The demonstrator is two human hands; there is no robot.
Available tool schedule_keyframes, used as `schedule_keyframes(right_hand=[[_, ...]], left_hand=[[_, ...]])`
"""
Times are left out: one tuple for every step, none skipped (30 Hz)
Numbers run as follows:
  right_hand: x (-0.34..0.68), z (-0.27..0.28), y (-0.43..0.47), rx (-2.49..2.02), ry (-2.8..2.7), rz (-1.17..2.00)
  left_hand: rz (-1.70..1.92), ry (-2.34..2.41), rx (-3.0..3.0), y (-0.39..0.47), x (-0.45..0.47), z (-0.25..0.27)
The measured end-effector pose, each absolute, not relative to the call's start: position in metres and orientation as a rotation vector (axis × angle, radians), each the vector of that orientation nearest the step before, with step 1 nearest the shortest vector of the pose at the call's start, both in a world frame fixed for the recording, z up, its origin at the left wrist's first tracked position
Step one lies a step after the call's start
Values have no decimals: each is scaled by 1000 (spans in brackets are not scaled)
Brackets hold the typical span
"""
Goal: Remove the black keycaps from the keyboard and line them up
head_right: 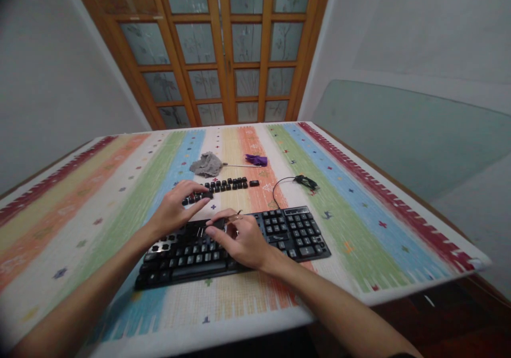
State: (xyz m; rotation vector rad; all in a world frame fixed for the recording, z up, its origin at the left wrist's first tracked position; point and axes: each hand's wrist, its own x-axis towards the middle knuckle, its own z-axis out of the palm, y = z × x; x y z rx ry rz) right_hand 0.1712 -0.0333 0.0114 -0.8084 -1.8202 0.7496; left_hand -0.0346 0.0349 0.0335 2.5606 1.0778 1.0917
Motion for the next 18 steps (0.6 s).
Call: schedule_keyframes(right_hand=[[172,12,-33,-809,-1814,753],[172,12,-33,-809,-1811,754],[172,12,-33,-807,-1810,754],[172,12,-33,-806,-1810,752],[173,11,-33,-805,-1811,750],[173,11,-33,-806,-1810,747],[173,11,-33,-806,-1808,743],[173,11,-32,-808,-1807,740],[174,11,-32,-810,-1805,737],[174,12,-32,-812,-1803,733],[174,12,-32,-813,-1801,728],[174,12,-32,-815,-1800,724],[175,13,-32,-818,-1802,722],[175,13,-32,-821,-1808,717],[175,13,-32,-822,-1818,710],[175,13,-32,-823,-1830,699],[175,13,-32,-821,-1841,685],[175,13,-32,-817,-1850,670]], left_hand=[[1028,1078,2617,42,-35,30],[968,1089,2660,47,-34,27],[906,1108,2693,53,-33,23],[848,1125,2719,57,-32,19],[806,1145,2737,61,-30,15],[774,1167,2752,64,-27,12],[750,1187,2766,67,-25,9],[731,1207,2779,69,-23,7],[712,1223,2793,71,-21,5],[690,1236,2807,73,-19,4],[667,1247,2821,74,-18,2],[643,1257,2834,76,-17,1],[623,1267,2845,77,-16,0],[608,1276,2853,78,-16,-1],[598,1282,2857,79,-15,-1],[590,1283,2859,80,-15,-2],[585,1282,2856,81,-15,-3],[584,1281,2850,82,-15,-4]])
